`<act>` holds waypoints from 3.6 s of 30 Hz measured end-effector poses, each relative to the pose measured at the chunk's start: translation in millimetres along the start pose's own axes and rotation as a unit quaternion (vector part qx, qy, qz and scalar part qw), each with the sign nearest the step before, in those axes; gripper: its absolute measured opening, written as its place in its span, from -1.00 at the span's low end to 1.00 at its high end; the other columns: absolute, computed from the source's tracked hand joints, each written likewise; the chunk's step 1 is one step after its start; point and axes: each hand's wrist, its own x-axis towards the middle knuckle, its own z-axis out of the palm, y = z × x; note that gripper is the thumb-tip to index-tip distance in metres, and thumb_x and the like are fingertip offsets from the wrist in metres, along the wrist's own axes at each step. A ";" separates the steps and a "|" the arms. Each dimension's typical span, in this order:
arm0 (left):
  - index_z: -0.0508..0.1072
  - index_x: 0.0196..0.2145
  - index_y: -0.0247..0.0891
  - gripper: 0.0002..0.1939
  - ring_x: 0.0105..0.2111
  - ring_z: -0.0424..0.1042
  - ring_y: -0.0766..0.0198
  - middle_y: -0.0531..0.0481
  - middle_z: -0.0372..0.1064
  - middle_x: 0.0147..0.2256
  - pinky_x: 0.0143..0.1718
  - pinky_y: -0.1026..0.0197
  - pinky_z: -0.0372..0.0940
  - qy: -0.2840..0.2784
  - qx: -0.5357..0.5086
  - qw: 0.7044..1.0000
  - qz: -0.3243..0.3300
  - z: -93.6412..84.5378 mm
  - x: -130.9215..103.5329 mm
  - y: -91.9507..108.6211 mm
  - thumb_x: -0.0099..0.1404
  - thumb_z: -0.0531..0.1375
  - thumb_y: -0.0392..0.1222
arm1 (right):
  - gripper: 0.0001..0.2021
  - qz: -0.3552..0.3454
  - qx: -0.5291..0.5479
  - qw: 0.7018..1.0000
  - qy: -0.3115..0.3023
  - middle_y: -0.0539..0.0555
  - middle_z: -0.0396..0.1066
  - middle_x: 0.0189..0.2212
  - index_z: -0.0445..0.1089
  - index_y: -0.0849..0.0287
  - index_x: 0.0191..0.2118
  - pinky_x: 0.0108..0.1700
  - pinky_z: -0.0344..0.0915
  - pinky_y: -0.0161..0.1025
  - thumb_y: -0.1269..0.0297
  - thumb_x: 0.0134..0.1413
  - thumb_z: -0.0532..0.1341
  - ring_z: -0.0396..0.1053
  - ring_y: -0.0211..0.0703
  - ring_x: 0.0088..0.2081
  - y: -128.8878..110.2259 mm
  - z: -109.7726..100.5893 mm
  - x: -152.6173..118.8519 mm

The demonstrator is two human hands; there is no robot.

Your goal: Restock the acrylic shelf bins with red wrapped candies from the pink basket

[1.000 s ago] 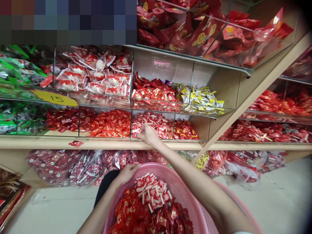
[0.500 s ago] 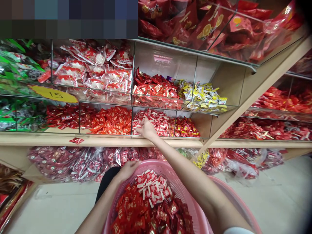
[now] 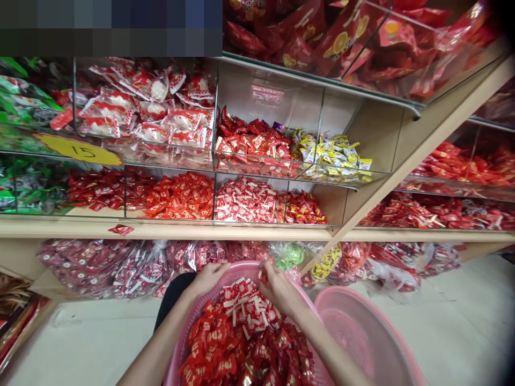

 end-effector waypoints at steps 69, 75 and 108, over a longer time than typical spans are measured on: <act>0.40 -0.51 -0.33 -0.46 -0.55 0.15 0.35 0.08 0.26 -0.58 -0.48 0.32 0.04 -0.003 -0.003 1.000 0.013 0.0 -1.6 -3.1 0.09 -0.04 0.25 | -0.93 -0.108 0.042 0.987 0.115 -0.03 0.27 -0.44 0.15 0.14 -0.34 -0.32 0.14 -0.30 0.33 -0.02 0.05 0.23 -0.26 -0.38 -62.0 -42.8 52.8; 0.37 -0.52 -0.33 -0.46 -0.55 0.14 0.34 0.09 0.21 -0.60 -0.48 0.31 0.03 0.006 0.014 1.000 0.009 -0.4 -0.6 -2.5 0.09 -0.04 0.25 | -0.92 -0.037 -0.099 0.994 -0.032 0.00 0.30 -0.42 0.17 0.15 -0.39 -0.32 0.10 -0.30 0.39 -0.08 0.10 0.23 -0.22 -0.36 -3.9 -1.3 -10.5; 0.31 -0.60 -0.30 -0.46 -0.55 0.12 0.34 0.09 0.19 -0.61 -0.49 0.32 0.02 0.022 -0.005 1.000 0.001 0.3 -0.2 -2.9 0.04 -0.02 0.30 | -0.85 0.023 -0.041 0.982 0.185 -0.01 0.36 -0.40 0.20 0.14 -0.26 -0.36 0.11 -0.35 0.32 -0.03 0.08 0.29 -0.25 -0.35 -68.9 -49.8 169.1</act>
